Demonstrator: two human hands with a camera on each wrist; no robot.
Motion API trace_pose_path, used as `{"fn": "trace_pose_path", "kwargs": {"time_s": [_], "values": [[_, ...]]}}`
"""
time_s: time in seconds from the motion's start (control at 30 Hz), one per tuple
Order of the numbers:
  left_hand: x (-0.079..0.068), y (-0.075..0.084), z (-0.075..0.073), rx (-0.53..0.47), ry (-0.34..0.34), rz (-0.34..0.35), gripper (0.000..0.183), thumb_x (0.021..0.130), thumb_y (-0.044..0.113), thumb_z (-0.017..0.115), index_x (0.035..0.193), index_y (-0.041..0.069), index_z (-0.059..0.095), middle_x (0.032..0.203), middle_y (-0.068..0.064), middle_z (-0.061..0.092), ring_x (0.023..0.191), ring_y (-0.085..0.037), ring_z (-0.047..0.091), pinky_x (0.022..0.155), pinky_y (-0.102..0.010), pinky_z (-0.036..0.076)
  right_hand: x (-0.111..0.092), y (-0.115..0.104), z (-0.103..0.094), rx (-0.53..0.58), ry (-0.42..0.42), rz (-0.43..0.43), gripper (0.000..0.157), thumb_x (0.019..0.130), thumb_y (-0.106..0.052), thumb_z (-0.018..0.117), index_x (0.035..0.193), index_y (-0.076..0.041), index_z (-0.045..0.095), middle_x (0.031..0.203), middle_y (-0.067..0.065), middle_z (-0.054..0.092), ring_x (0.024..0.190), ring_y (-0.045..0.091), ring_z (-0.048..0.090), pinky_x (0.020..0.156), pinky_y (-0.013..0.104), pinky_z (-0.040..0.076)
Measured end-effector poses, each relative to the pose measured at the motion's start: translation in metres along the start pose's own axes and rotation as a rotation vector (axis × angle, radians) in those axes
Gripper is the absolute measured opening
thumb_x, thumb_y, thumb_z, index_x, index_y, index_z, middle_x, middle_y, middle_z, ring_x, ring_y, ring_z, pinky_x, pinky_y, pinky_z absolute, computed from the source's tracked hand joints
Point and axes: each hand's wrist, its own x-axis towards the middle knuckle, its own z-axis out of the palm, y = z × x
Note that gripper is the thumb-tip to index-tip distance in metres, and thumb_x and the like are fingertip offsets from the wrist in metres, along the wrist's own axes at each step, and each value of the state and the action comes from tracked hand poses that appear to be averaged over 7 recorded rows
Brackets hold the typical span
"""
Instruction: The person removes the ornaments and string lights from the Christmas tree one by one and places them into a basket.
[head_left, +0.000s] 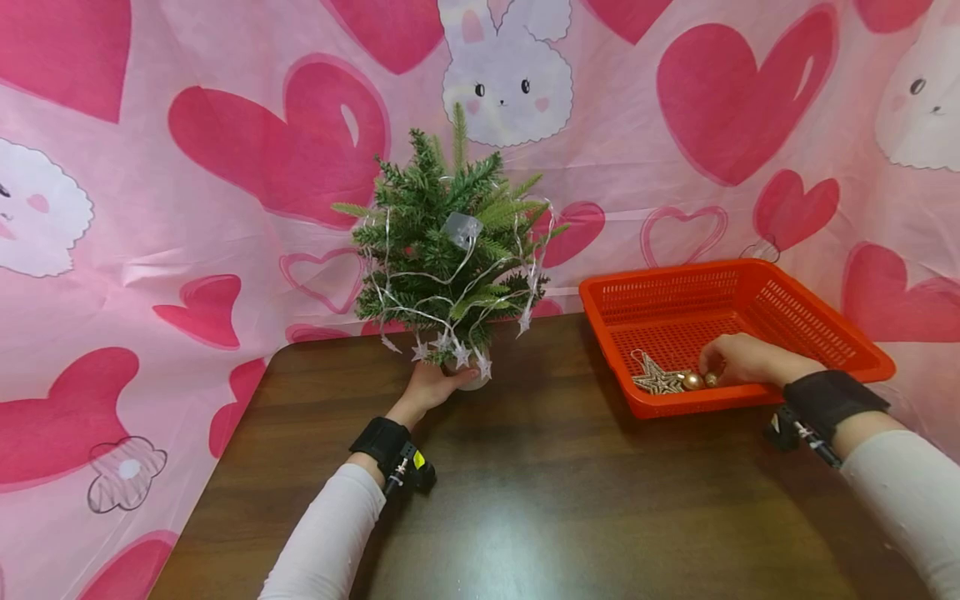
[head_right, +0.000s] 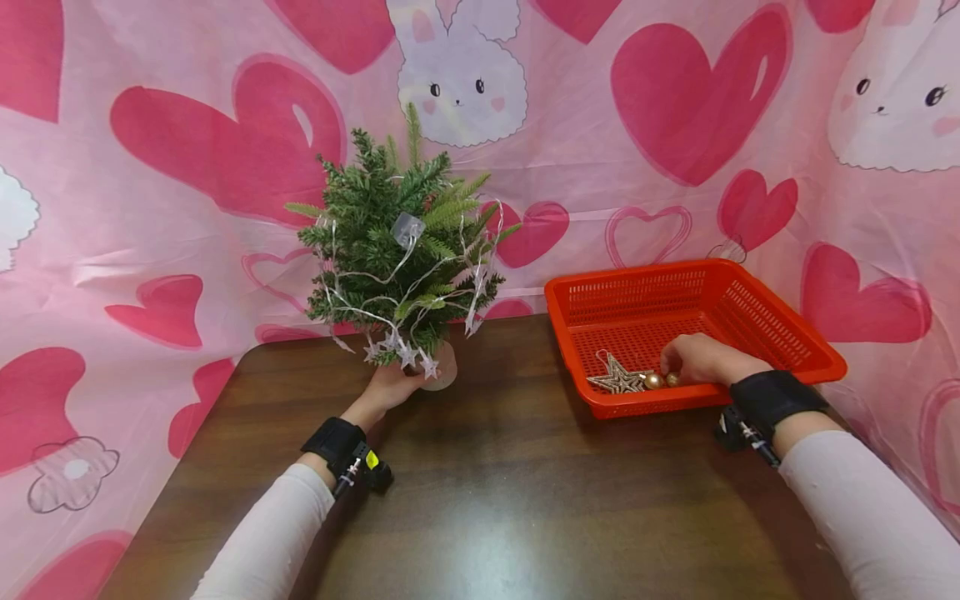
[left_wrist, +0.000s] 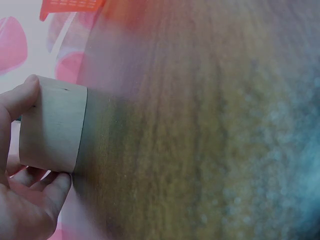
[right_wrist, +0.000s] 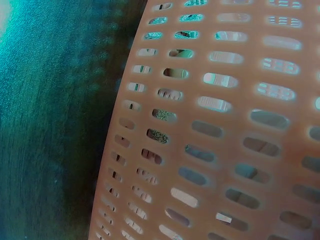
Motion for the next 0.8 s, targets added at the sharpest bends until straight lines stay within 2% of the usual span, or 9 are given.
{"fn": "trace_pose_path", "kwargs": {"time_s": [0.27,0.47,0.63,0.8], "values": [[0.000,0.000,0.000,-0.006,-0.005,-0.033,0.075,0.080,0.019,0.083,0.142,0.006,0.043,0.145,-0.014,0.051,0.137,-0.031,0.046,0.115,-0.048,0.035,-0.001,0.000,-0.001,-0.031,0.012,-0.004,0.014,0.076,-0.003,0.076,0.086,-0.011,0.071,0.086,0.004,0.072,0.083,0.022,0.064,0.076,0.044,0.053],[0.000,0.000,0.000,-0.007,-0.008,-0.030,0.074,0.081,0.021,0.083,0.142,0.006,0.044,0.145,-0.014,0.052,0.137,-0.031,0.047,0.114,-0.048,0.036,-0.005,-0.003,-0.009,-0.005,0.011,0.045,0.021,0.075,-0.008,0.080,0.095,-0.008,0.073,0.093,0.009,0.073,0.087,0.027,0.066,0.082,0.053,0.054],[-0.001,0.001,-0.001,-0.015,-0.006,-0.013,0.074,0.081,0.021,0.082,0.143,0.007,0.043,0.145,-0.014,0.051,0.137,-0.031,0.047,0.114,-0.049,0.036,-0.009,-0.010,-0.015,-0.011,0.059,0.052,0.028,0.075,-0.010,0.081,0.101,-0.004,0.071,0.096,0.012,0.072,0.088,0.028,0.064,0.084,0.056,0.053],[-0.002,0.001,-0.001,0.000,-0.013,-0.042,0.075,0.082,0.024,0.082,0.143,0.007,0.043,0.147,-0.014,0.050,0.138,-0.032,0.046,0.114,-0.049,0.036,-0.012,-0.028,-0.019,-0.032,0.140,0.039,0.031,0.081,-0.013,0.079,0.108,-0.002,0.070,0.100,0.014,0.073,0.092,0.029,0.066,0.087,0.057,0.053]]}}
